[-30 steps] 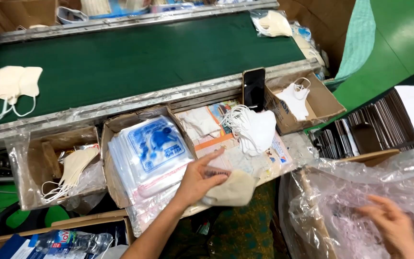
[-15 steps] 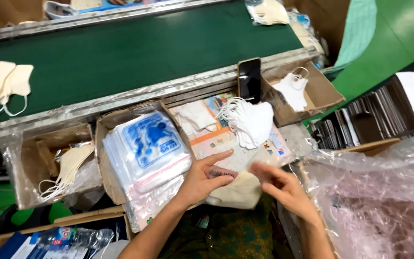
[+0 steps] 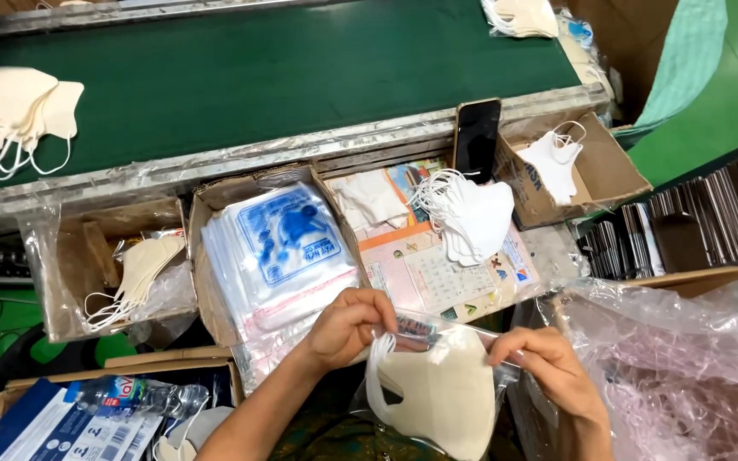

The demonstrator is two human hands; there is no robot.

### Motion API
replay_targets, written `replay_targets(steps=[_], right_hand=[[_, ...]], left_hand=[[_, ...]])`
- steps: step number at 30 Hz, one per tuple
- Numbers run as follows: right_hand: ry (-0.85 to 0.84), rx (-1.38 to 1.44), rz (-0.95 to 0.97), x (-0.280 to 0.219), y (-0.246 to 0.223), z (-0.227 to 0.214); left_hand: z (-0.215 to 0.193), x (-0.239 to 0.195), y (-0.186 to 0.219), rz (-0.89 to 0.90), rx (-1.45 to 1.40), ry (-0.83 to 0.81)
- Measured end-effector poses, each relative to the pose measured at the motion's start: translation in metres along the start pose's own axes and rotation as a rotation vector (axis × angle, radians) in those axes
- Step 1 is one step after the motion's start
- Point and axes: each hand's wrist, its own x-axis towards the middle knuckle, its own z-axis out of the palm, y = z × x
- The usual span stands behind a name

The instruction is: Packaging and inspecting white face masks at a production workstation.

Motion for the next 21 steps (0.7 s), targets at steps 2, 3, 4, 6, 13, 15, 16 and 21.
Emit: replay_targets(steps=[2, 3, 4, 6, 13, 15, 16, 21], right_hand=[[0.022, -0.011, -0.032, 0.009, -0.002, 0.003], [0.046, -0.022, -0.067, 0.013, -0.003, 0.005], [0.045, -0.024, -0.068, 0.02, -0.004, 0.009], [0.159, -0.19, 0.053, 0.036, -0.007, 0.014], [0.231, -0.035, 0.164, 0.135, 0.056, -0.001], [0.484, 0.186, 0.023, 0.168, 0.058, -0.022], [0.485, 0.182, 0.011, 0.178, 0.034, -0.029], [0.711, 0.545, -0.033, 0.206, -0.05, -0.031]], left_hand=[[-0.004, 0.006, -0.002, 0.051, -0.065, -0.047], [-0.006, 0.009, -0.003, 0.1, -0.128, -0.095], [-0.004, 0.009, -0.002, 0.102, -0.127, -0.097], [0.0, 0.014, 0.005, 0.107, 0.139, 0.089], [0.02, 0.013, 0.09, 0.2, 0.667, 0.518], [0.015, 0.007, 0.115, 0.513, 0.634, 0.603], [0.018, 0.005, 0.124, 0.521, 0.638, 0.593], [0.016, 0.0, 0.145, 0.594, 0.914, 0.647]])
